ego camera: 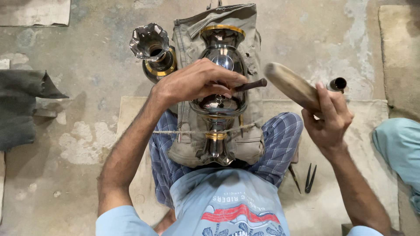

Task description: The person sits on the floor and uses a hammer and chisel to engrave a floral pattern onto a polished metal vessel. The vessel is secured on a cloth pad between the legs. The person repeatedly strikes the chisel to create the design.

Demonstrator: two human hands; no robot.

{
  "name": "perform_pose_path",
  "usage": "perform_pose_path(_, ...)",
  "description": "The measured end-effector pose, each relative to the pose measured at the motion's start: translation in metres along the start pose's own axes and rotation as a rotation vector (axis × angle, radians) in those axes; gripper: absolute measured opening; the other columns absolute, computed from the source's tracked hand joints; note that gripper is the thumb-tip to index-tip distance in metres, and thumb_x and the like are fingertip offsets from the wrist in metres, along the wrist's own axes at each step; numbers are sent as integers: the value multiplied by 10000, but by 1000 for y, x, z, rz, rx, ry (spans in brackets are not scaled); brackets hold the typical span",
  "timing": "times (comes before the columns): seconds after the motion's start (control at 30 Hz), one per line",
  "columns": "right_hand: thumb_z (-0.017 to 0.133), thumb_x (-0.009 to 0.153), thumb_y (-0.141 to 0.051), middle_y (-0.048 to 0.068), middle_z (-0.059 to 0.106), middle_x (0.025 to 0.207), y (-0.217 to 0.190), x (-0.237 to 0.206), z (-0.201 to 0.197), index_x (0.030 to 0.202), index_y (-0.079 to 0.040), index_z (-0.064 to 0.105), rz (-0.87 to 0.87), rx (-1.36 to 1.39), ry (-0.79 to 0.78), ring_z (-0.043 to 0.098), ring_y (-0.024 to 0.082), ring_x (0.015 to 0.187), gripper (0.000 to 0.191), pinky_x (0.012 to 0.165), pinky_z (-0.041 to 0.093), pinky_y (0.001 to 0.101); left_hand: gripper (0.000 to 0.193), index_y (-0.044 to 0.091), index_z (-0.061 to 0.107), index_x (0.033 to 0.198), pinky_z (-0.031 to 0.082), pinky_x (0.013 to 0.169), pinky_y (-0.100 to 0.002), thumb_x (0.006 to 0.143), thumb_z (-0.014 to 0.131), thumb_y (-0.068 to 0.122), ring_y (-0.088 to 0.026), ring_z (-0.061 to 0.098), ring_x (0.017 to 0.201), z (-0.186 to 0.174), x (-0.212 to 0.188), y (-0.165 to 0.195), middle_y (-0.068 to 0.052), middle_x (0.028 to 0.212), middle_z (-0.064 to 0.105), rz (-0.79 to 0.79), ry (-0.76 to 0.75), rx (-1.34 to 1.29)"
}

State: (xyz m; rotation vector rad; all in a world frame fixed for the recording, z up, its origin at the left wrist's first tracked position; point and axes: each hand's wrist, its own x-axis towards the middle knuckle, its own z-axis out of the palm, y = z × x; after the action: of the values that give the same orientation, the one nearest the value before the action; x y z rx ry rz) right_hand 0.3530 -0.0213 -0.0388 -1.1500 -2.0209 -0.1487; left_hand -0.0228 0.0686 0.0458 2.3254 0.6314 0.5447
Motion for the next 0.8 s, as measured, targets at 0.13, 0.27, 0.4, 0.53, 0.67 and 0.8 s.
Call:
perform_pose_path(0.13, 760, 958, 19, 58, 678, 1003, 3, -14, 15, 1589, -37, 411, 46, 200, 48, 685, 153, 828, 723, 621, 577, 300, 417, 162, 683, 1329, 597, 851, -420, 920, 709, 236, -234, 764, 994, 1, -2, 8, -53, 1169, 801, 105, 34, 111)
perform_pose_path(0.27, 755, 889, 40, 120, 667, 970, -3, -12, 15, 1559, -70, 465, 66, 88, 24, 659, 203, 783, 738, 601, 570, 326, 473, 143, 649, 1360, 601, 818, -409, 897, 717, 202, -204, 779, 903, -1, 0, 10, -44, 1018, 804, -35, 31, 19)
perform_pose_path(0.4, 729, 808, 72, 152, 697, 1011, -17, 0, 2, 1534, -58, 492, 149, 74, -119, 671, 232, 828, 775, 725, 574, 354, 510, 131, 610, 1395, 618, 788, -372, 905, 749, 134, -200, 781, 878, 8, -12, 13, -66, 996, 798, -117, 217, 7)
perform_pose_path(0.53, 684, 908, 63, 101, 701, 1057, -30, 0, 6, 1351, -38, 524, 436, 639, -58, 706, 169, 962, 482, 876, 624, 310, 498, 119, 583, 1403, 680, 816, -333, 947, 783, 125, -168, 810, 945, 29, -25, 19, -78, 1048, 812, -222, 495, -153)
perform_pose_path(0.67, 703, 928, 46, 57, 674, 1036, -52, -25, 38, 1207, -94, 533, 523, 1214, -37, 706, 166, 978, 356, 857, 666, 367, 532, 51, 564, 1371, 683, 802, -353, 912, 821, 130, -183, 815, 925, 47, -39, 23, -122, 995, 807, -363, 667, -290)
perform_pose_path(0.8, 733, 929, -33, 90, 704, 1036, -64, -36, 56, 1103, -68, 565, 691, 1108, -322, 727, 186, 1018, 244, 923, 655, 401, 539, 29, 548, 1356, 708, 746, -319, 905, 825, 135, -191, 816, 895, 58, -39, 18, -130, 944, 789, -411, 728, -321)
